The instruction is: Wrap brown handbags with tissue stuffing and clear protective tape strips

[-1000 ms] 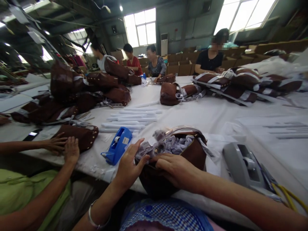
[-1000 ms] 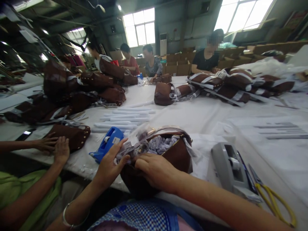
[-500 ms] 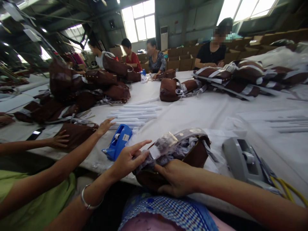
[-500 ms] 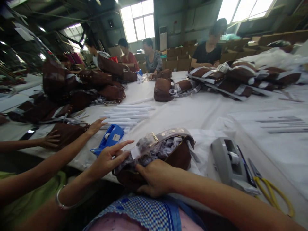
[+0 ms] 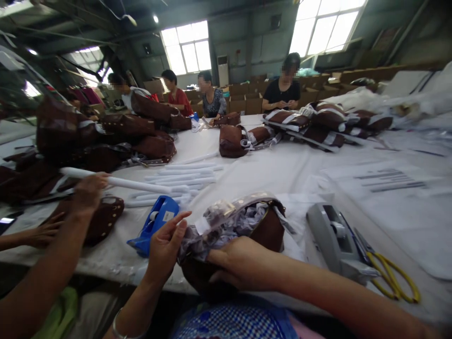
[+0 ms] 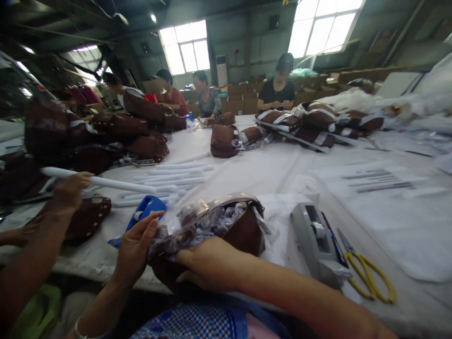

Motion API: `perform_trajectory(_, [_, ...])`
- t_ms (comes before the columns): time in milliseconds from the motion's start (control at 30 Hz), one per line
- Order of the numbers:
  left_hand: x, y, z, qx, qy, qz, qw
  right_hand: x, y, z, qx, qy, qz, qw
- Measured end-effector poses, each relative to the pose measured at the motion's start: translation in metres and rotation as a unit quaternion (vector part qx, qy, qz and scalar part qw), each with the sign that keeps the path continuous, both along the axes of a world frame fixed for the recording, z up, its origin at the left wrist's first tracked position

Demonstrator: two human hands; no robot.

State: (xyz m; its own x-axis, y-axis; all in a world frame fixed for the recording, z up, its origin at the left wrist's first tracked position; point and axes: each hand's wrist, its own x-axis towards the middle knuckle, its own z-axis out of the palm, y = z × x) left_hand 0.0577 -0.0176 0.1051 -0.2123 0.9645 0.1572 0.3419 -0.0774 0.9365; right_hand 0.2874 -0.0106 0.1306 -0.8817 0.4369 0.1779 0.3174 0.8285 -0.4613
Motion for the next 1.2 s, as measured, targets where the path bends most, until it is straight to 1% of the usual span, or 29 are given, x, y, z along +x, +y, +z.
perform_trajectory(33, [-0.004, 0.002, 0.002, 0.011, 0.034, -0.002, 0.999, 0.011, 0.004, 0.001, 0.02, 0.039, -0.023, 0.999])
perform_trajectory(67, [-0.007, 0.004, 0.003, 0.02, 0.072, -0.011, 0.997, 0.025, 0.009, 0.001, 0.044, 0.084, -0.06, 0.994])
perform_trajectory(100, [-0.01, 0.005, 0.005, 0.026, 0.114, -0.02, 0.993, 0.041, 0.015, 0.0, 0.071, 0.129, -0.118, 0.982])
perform_trajectory(133, [-0.011, 0.005, 0.008, 0.036, 0.16, -0.017, 0.986, 0.057, 0.023, -0.002, 0.101, 0.168, -0.191, 0.962])
perform_trajectory(167, [-0.01, 0.003, 0.011, 0.06, 0.207, 0.002, 0.976, 0.074, 0.032, -0.005, 0.125, 0.194, -0.271, 0.934])
perform_trajectory(200, [-0.007, 0.0, 0.016, 0.102, 0.254, 0.032, 0.961, 0.09, 0.041, -0.009, 0.139, 0.203, -0.345, 0.906])
perform_trajectory(233, [-0.002, -0.004, 0.02, 0.161, 0.292, 0.063, 0.941, 0.103, 0.05, -0.013, 0.135, 0.198, -0.396, 0.887])
perform_trajectory(267, [0.006, -0.009, 0.024, 0.225, 0.317, 0.077, 0.918, 0.115, 0.058, -0.018, 0.114, 0.187, -0.422, 0.88])
perform_trajectory(300, [0.016, -0.014, 0.028, 0.279, 0.332, 0.061, 0.899, 0.124, 0.065, -0.023, 0.078, 0.174, -0.426, 0.885])
perform_trajectory(333, [0.027, -0.018, 0.031, 0.307, 0.34, 0.011, 0.889, 0.13, 0.07, -0.027, 0.034, 0.161, -0.41, 0.897])
perform_trajectory(367, [0.04, -0.021, 0.033, 0.3, 0.347, -0.059, 0.886, 0.133, 0.074, -0.03, -0.009, 0.152, -0.385, 0.91])
perform_trajectory(400, [0.052, -0.021, 0.033, 0.261, 0.361, -0.131, 0.886, 0.134, 0.076, -0.033, -0.041, 0.147, -0.362, 0.92])
perform_trajectory(433, [0.064, -0.019, 0.032, 0.203, 0.378, -0.187, 0.884, 0.134, 0.076, -0.035, -0.061, 0.144, -0.349, 0.924])
perform_trajectory(467, [0.074, -0.015, 0.03, 0.139, 0.396, -0.225, 0.879, 0.131, 0.076, -0.036, -0.067, 0.144, -0.35, 0.923])
perform_trajectory(500, [0.083, -0.009, 0.027, 0.082, 0.412, -0.244, 0.874, 0.128, 0.075, -0.036, -0.064, 0.146, -0.361, 0.919])
perform_trajectory(567, [0.094, 0.007, 0.024, 0.002, 0.426, -0.26, 0.866, 0.121, 0.069, -0.036, -0.056, 0.157, -0.391, 0.905])
perform_trajectory(667, [0.101, 0.028, 0.027, -0.061, 0.399, -0.307, 0.862, 0.109, 0.058, -0.039, -0.089, 0.199, -0.409, 0.886])
perform_trajectory(767, [0.1, 0.038, 0.039, -0.083, 0.332, -0.387, 0.856, 0.101, 0.05, -0.046, -0.165, 0.26, -0.417, 0.855])
perform_trajectory(833, [0.1, 0.039, 0.046, -0.107, 0.3, -0.446, 0.837, 0.099, 0.047, -0.05, -0.218, 0.301, -0.42, 0.828])
perform_trajectory(867, [0.1, 0.039, 0.048, -0.118, 0.296, -0.466, 0.826, 0.098, 0.047, -0.052, -0.241, 0.322, -0.417, 0.815])
perform_trajectory(900, [0.101, 0.039, 0.049, -0.119, 0.301, -0.472, 0.82, 0.098, 0.046, -0.054, -0.26, 0.344, -0.411, 0.803])
perform_trajectory(933, [0.103, 0.039, 0.049, -0.106, 0.315, -0.464, 0.821, 0.098, 0.046, -0.054, -0.275, 0.367, -0.402, 0.793])
perform_trajectory(1000, [0.108, 0.041, 0.047, -0.052, 0.347, -0.433, 0.83, 0.098, 0.044, -0.054, -0.3, 0.41, -0.381, 0.773])
perform_trajectory(1033, [0.111, 0.044, 0.044, -0.028, 0.354, -0.428, 0.831, 0.098, 0.043, -0.053, -0.311, 0.427, -0.372, 0.763])
perform_trajectory(1067, [0.114, 0.048, 0.041, -0.018, 0.353, -0.435, 0.828, 0.097, 0.042, -0.052, -0.322, 0.441, -0.365, 0.754])
perform_trajectory(1100, [0.118, 0.054, 0.038, -0.032, 0.345, -0.452, 0.822, 0.095, 0.041, -0.05, -0.332, 0.45, -0.358, 0.747])
perform_trajectory(1200, [0.132, 0.074, 0.027, -0.138, 0.316, -0.501, 0.793, 0.089, 0.038, -0.044, -0.353, 0.47, -0.336, 0.736])
